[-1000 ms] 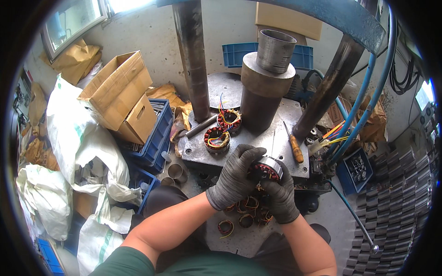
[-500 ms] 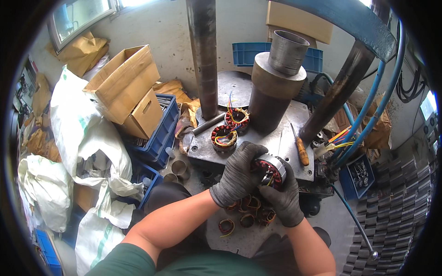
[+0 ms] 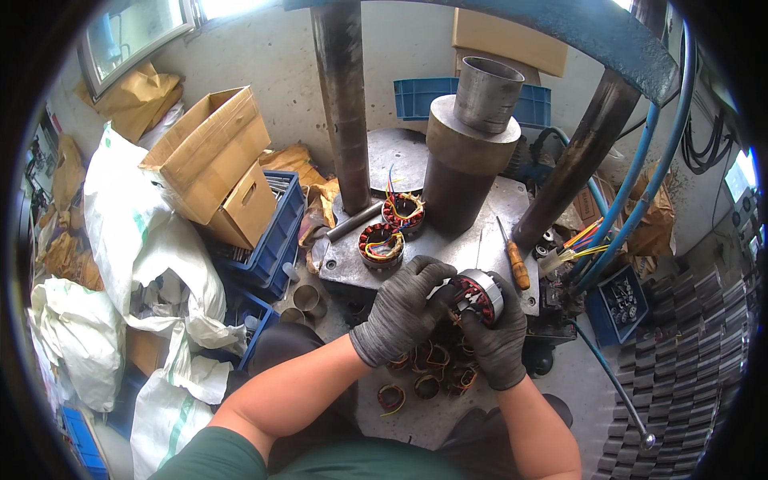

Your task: Fitting metal housings onto motor stators using a hydraulic press.

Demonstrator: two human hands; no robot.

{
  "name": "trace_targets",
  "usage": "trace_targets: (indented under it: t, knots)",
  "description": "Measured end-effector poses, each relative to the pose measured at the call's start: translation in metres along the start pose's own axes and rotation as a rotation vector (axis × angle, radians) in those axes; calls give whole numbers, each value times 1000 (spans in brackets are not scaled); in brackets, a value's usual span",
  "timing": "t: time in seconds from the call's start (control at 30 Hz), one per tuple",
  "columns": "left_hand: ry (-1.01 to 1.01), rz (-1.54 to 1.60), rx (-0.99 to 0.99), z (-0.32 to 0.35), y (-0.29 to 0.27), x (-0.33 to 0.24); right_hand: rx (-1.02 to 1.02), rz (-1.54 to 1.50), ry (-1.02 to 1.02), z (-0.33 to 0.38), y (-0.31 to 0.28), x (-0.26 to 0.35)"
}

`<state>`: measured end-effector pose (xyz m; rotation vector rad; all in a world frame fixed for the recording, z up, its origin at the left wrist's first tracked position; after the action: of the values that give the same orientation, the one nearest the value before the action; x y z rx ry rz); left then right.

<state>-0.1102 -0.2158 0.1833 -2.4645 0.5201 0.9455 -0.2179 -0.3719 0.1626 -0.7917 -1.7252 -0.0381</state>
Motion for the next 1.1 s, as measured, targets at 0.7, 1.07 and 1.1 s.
trace_targets:
  t: [0.7,1.07,1.1]
  knots:
    - [-41,-140,30,7,-1,17,35,-2,77,-6,-5,2]
    - [78,31,211,8,16,15,179,-762,291,-10,-9,-9]
    - [84,-39,231,11,24,23,237,-750,294,-11,-10,-15]
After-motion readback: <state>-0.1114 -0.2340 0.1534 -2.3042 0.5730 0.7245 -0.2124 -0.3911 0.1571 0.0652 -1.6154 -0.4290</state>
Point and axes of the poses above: each hand's wrist, its own z-axis away from the middle knuckle, its own y-axis out of the palm, x = y × z, the point moved 1 cm from there along -z, towards the middle knuckle, and after that the axes turned 15 degrees about z, right-handed, at the moved point
